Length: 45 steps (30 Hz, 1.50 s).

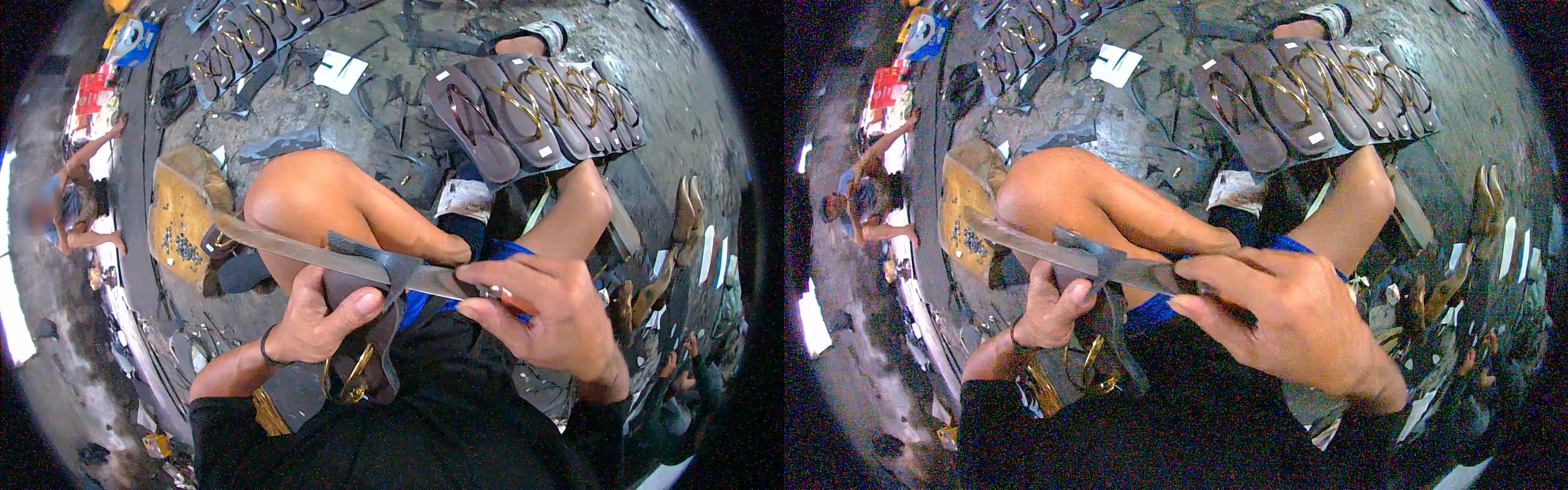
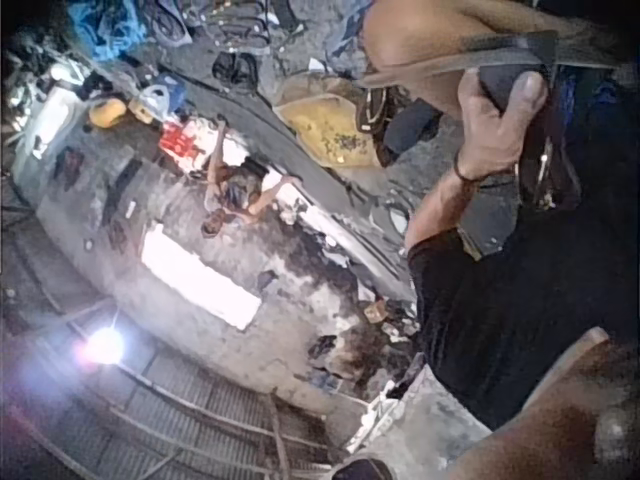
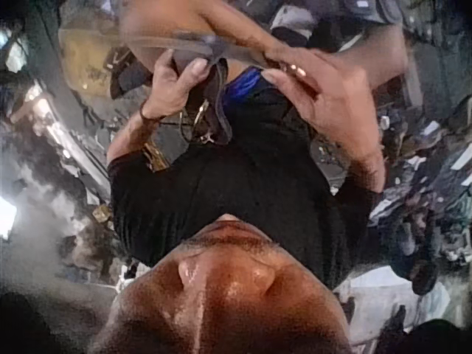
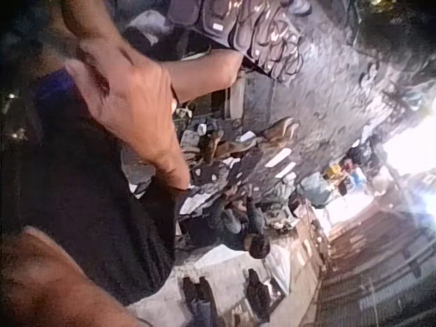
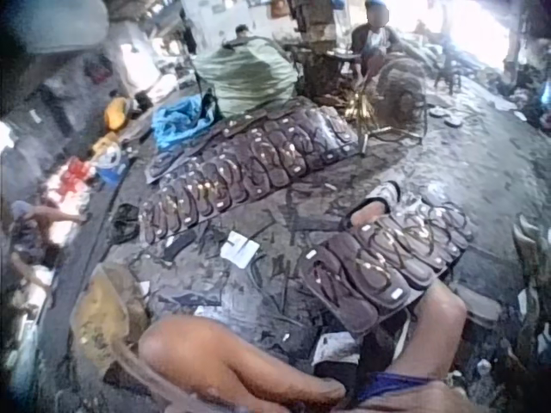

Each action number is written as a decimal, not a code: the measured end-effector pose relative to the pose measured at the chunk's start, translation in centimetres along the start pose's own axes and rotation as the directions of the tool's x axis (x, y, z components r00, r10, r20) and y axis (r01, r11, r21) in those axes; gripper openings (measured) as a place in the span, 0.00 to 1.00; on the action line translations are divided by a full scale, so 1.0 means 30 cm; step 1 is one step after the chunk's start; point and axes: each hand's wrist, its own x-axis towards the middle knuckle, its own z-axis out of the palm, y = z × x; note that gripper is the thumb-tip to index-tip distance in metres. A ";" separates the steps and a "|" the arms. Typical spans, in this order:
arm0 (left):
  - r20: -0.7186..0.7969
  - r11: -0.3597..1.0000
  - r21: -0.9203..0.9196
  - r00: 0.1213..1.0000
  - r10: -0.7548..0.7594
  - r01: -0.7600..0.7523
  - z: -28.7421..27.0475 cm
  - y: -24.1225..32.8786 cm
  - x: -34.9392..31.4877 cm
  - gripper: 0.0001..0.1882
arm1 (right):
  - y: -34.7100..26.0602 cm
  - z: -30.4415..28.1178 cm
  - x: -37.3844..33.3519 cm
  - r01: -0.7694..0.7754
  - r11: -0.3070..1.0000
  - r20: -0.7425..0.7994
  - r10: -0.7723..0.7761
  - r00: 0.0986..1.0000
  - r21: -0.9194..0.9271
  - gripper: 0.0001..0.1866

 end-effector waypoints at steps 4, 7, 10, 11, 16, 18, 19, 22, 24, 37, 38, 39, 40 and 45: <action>0.033 0.996 0.022 0.996 0.082 -0.082 0.045 0.007 0.007 0.26 | -0.019 -0.045 0.107 0.033 0.999 0.244 -0.022 0.970 -0.042 0.13; 0.103 0.985 0.137 0.990 0.093 -0.107 0.050 0.094 0.017 0.22 | -0.020 -0.064 0.167 -0.003 0.991 0.303 -0.038 0.952 0.132 0.17; 0.262 0.974 0.226 0.964 -0.048 -0.013 0.002 0.283 0.048 0.24 | 0.090 0.034 0.148 0.132 0.845 0.097 -0.212 0.972 0.519 0.21; 0.143 0.863 0.479 0.984 0.102 -0.159 -0.014 0.341 0.052 0.26 | 0.079 0.034 0.139 0.076 0.836 0.118 -0.166 0.979 0.544 0.22; 0.759 0.891 0.146 0.626 0.177 -0.430 -0.087 0.181 -0.002 0.29 | 0.093 0.108 0.053 -0.107 0.709 0.017 0.133 0.991 0.697 0.24; 0.311 0.978 -0.170 0.935 0.171 -0.122 0.074 -0.002 -0.009 0.26 | 0.121 0.172 0.033 -0.064 0.661 -0.026 0.125 0.992 0.748 0.27; 0.062 0.908 -0.399 0.985 0.162 -0.125 0.170 -0.055 0.016 0.25 | 0.108 0.158 0.013 -0.111 0.665 0.014 0.150 0.989 0.738 0.25; -0.404 0.474 -0.787 0.910 0.088 -0.395 0.278 -0.082 0.171 0.21 | 0.127 0.180 -0.044 -0.067 0.747 -0.111 0.186 0.976 0.661 0.26; -0.333 0.365 -0.867 0.939 0.085 -0.340 0.270 -0.053 0.244 0.20 | 0.141 0.224 -0.040 0.092 0.921 -0.392 0.069 0.917 0.378 0.26; -0.263 0.784 -0.568 0.958 0.115 -0.250 0.257 -0.299 0.126 0.26 | 0.068 0.216 -0.329 -0.325 0.940 -0.320 0.342 0.884 0.105 0.15; -0.245 0.781 -0.560 0.956 0.163 -0.277 0.262 -0.317 0.109 0.21 | 0.070 0.221 -0.325 -0.346 0.930 -0.275 0.368 0.889 0.126 0.15; -0.249 0.761 -0.609 0.965 0.083 -0.223 0.260 -0.328 0.097 0.19 | 0.074 0.226 -0.321 -0.366 0.919 -0.228 0.391 0.892 0.146 0.15; -0.249 0.735 -0.656 0.968 0.003 -0.171 0.258 -0.338 0.087 0.18 | 0.073 0.235 -0.320 -0.386 0.908 -0.179 0.412 0.893 0.164 0.15; -0.481 0.798 -0.584 0.855 -0.192 -0.149 0.274 -0.336 0.098 0.22 | 0.071 0.302 -0.321 -0.331 0.936 -0.243 0.351 0.904 0.120 0.16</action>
